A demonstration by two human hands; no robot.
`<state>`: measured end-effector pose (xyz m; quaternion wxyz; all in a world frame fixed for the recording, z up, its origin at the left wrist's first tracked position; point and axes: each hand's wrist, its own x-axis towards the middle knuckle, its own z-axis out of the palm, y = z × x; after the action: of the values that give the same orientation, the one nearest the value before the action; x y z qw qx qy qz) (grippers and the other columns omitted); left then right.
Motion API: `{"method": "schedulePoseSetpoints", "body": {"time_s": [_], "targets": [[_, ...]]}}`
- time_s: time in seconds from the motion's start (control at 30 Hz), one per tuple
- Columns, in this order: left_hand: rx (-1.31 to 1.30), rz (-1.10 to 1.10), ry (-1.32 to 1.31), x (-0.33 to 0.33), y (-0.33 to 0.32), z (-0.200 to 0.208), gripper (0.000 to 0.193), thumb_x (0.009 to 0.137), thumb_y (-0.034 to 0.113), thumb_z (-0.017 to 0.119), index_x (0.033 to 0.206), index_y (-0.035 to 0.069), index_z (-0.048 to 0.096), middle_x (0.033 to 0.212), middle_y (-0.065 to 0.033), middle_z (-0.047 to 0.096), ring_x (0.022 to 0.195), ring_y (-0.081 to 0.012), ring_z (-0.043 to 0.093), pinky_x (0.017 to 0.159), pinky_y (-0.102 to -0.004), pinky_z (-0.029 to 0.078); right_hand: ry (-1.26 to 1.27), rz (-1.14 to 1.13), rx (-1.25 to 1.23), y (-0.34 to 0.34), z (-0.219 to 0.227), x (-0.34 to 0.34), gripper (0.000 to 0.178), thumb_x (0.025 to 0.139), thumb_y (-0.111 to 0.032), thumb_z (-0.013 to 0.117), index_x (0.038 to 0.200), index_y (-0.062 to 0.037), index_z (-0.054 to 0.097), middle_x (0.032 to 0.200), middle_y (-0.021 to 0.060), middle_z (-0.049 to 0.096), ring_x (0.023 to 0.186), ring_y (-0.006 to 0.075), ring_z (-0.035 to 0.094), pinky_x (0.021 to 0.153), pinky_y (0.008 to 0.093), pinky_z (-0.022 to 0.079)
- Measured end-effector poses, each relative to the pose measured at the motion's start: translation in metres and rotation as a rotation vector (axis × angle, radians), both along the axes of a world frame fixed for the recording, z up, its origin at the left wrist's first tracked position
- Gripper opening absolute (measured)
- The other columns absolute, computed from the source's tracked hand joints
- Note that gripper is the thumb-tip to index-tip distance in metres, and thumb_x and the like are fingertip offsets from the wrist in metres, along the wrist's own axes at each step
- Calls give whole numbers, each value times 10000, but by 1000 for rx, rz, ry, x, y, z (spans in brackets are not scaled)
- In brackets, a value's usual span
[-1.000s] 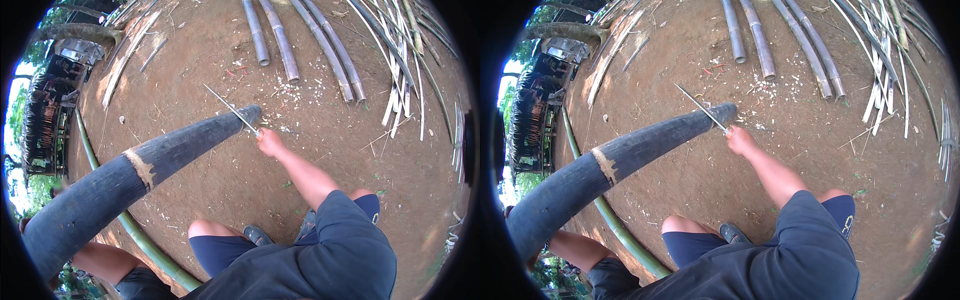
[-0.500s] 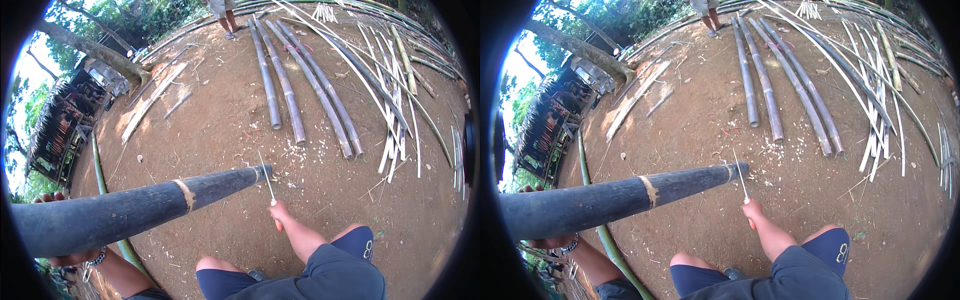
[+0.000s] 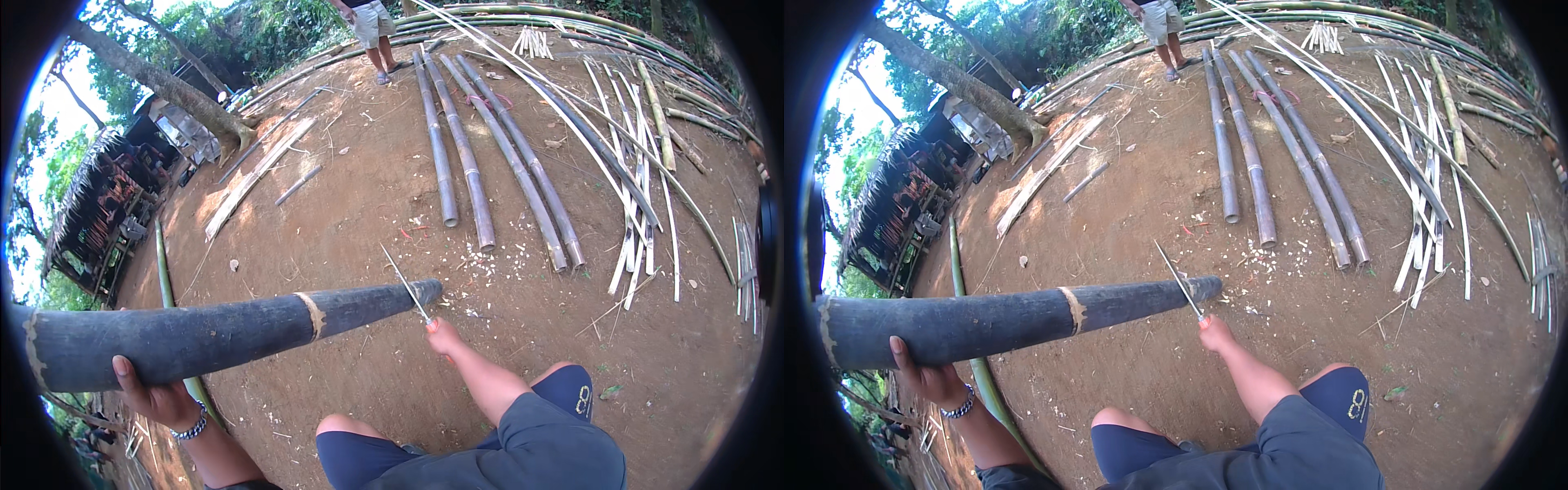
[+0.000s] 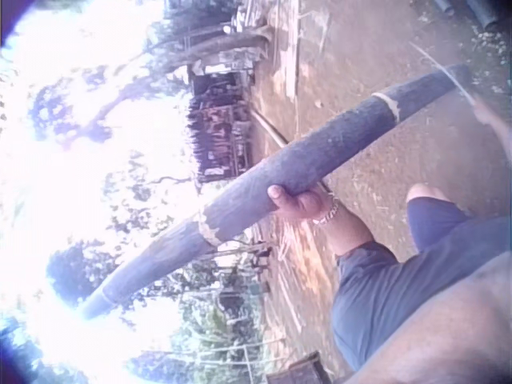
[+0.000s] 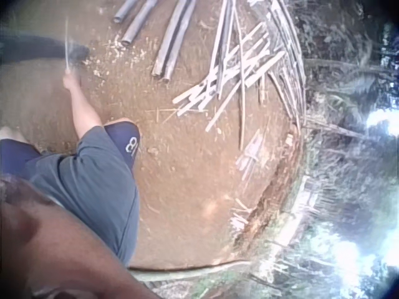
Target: The person picks up a long bamboo pole and uses a machete to cut it into smaller sections. They then use a wooden mallet to strike the machete and split the bamboo pole vertically into strips.
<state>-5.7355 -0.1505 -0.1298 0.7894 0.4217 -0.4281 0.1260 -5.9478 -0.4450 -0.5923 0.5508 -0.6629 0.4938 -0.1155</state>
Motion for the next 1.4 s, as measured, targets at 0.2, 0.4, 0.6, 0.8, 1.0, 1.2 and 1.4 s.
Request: {"method": "schedulePoseSetpoints", "body": {"time_s": [0.2,0.4,0.6,0.8,1.0,1.2,1.4], "targets": [[-26,-35,67,24,30,28,639,979,324,612,1430,-91,432,1381,-237,572,1255,-318,577,1120,-467,423,1,-25,61,6,-10,-21,323,806,-236,713,1062,-50,649,992,199,709,950,378,688,815,457,523],[-20,105,126,39,19,32,562,959,354,633,1349,-45,561,1344,-200,621,1228,-332,595,1107,-512,413,92,-22,93,17,-36,-23,330,829,-222,717,1103,-52,643,1042,209,711,987,390,689,856,468,534],[-88,394,10,7,-20,40,579,972,379,601,1345,-61,561,1377,-223,592,1268,-347,563,1136,-539,364,-1,33,41,40,-2,17,342,853,-164,693,1165,-54,606,1035,200,714,999,396,690,861,484,538],[201,-471,46,50,57,76,536,978,320,583,1296,-110,586,1368,-262,599,1268,-371,572,1147,-554,362,79,-18,181,1,-32,23,284,867,-206,678,1102,-65,603,1006,218,708,964,406,690,828,502,537],[185,-592,-8,56,62,85,581,945,267,601,1366,-124,514,1437,-270,539,1351,-404,496,1170,-583,330,56,-16,118,-10,-42,18,327,871,-209,691,1151,-64,602,998,209,712,961,395,694,824,488,542],[0,227,-119,3,-5,54,717,866,348,702,1377,-112,498,1468,-274,489,1363,-450,452,1172,-588,312,51,163,65,-9,-19,4,373,860,-177,690,1208,-72,604,1047,185,710,978,369,695,846,456,545],[7,140,-109,11,-13,49,739,854,357,712,1384,-107,487,1466,-272,488,1362,-448,453,1171,-589,312,-44,174,-11,-8,-5,-2,381,816,-169,704,1160,-41,599,970,212,698,930,385,691,816,478,536]]}}
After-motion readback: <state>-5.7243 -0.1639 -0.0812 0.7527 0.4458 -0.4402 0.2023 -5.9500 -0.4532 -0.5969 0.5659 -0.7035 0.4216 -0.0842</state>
